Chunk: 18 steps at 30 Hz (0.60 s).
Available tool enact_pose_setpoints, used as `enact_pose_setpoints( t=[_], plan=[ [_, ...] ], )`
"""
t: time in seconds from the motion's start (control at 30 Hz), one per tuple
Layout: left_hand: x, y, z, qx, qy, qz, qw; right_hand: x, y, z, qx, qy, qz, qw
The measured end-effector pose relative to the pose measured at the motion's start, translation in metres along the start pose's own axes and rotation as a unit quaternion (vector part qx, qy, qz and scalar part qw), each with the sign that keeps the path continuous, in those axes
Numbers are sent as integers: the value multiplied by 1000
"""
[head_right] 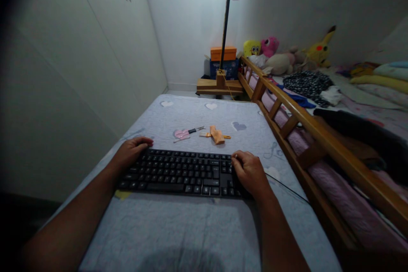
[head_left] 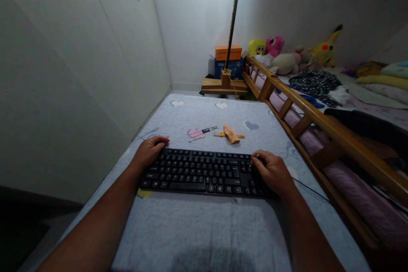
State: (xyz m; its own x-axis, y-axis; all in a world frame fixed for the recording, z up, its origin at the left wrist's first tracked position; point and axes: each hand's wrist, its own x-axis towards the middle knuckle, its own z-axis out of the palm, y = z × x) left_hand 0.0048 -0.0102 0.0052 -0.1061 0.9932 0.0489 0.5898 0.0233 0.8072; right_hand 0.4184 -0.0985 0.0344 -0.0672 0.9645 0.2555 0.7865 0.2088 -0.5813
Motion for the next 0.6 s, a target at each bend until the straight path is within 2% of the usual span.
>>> enact_pose_setpoints(
  t=[0.6],
  plan=[
    [-2,1,-1,3,-2,9,1000,-1,-4,2,18,-11,-13,1000]
  ],
)
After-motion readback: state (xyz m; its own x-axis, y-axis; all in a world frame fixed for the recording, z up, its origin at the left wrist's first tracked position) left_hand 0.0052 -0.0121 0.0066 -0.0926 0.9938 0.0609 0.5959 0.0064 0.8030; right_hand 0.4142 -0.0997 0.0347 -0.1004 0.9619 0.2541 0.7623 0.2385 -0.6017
